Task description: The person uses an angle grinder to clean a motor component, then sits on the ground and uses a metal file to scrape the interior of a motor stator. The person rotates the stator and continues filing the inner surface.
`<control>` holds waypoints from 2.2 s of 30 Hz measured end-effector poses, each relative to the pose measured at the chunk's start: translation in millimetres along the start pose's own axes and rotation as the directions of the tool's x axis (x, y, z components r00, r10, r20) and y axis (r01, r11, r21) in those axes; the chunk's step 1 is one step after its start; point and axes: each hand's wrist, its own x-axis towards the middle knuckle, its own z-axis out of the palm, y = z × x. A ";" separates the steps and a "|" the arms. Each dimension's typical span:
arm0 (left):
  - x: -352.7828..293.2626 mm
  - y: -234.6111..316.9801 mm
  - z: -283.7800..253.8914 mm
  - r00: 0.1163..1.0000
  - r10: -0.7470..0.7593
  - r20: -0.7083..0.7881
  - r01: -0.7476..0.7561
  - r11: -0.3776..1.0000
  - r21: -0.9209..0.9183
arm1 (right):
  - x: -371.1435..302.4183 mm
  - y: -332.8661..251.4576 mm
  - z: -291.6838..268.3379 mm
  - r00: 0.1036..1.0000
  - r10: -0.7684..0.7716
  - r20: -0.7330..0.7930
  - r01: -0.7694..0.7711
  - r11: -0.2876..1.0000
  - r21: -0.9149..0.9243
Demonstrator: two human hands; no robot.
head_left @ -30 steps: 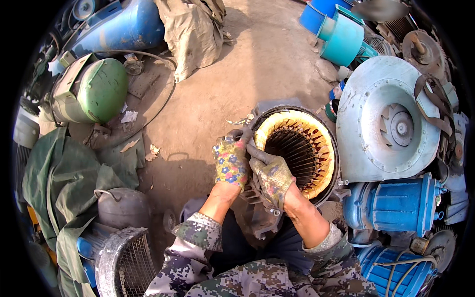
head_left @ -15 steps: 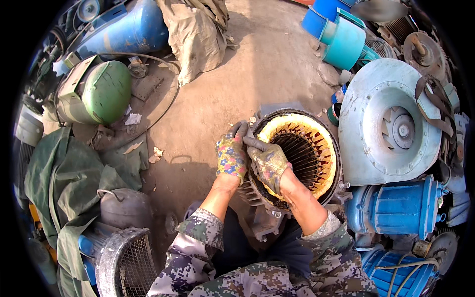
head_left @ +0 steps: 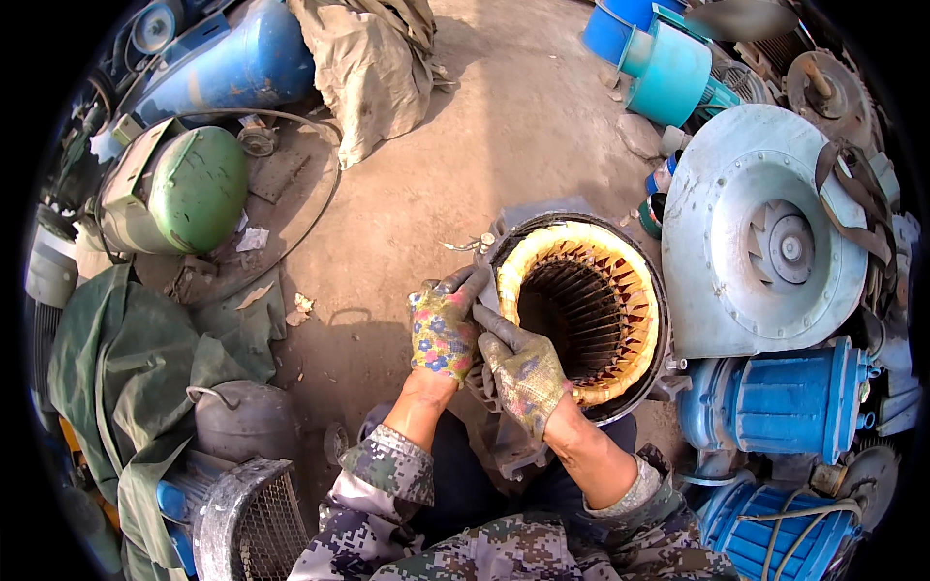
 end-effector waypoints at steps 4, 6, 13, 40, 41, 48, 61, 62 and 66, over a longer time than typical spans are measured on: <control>18.8 21.0 2.2 0.996 -0.058 0.070 0.055 0.997 0.053 | 10.7 -2.7 -8.6 0.991 0.133 0.015 -0.133 0.969 0.208; 17.7 24.5 1.3 0.998 -0.050 0.043 0.046 0.995 0.087 | 9.9 -4.6 -4.0 0.992 0.123 0.018 -0.124 0.971 0.204; 18.0 24.9 2.1 1.000 -0.009 -0.029 0.012 0.994 0.111 | 7.0 -22.6 -34.9 0.977 0.079 0.198 -0.158 0.894 0.419; 11.1 24.7 25.9 0.964 -0.151 -0.217 0.187 0.969 0.159 | 162.0 -93.8 -174.9 0.880 -0.113 0.461 0.471 0.317 -0.823; 12.1 22.9 26.4 0.965 -0.154 -0.213 0.184 0.974 0.130 | 166.8 -93.3 -175.8 0.853 -0.141 0.502 0.522 0.232 -0.821; 15.1 7.2 26.0 0.906 -0.415 -0.089 0.357 0.858 -0.370 | 175.2 -102.3 -161.9 0.867 -0.073 0.493 0.497 0.199 -0.845; 14.1 10.3 29.0 0.934 -0.317 -0.167 0.293 0.944 -0.153 | 176.9 -105.2 -137.3 0.846 -0.070 0.528 0.532 0.158 -0.832; 14.8 12.2 27.2 0.930 -0.335 -0.155 0.307 0.935 -0.177 | 190.0 -98.4 -147.6 0.782 -0.108 0.613 0.623 0.161 -0.766; 14.9 14.5 27.9 0.930 -0.338 -0.146 0.314 0.935 -0.162 | 205.6 -97.1 -162.0 0.846 -0.101 0.524 0.531 0.257 -0.808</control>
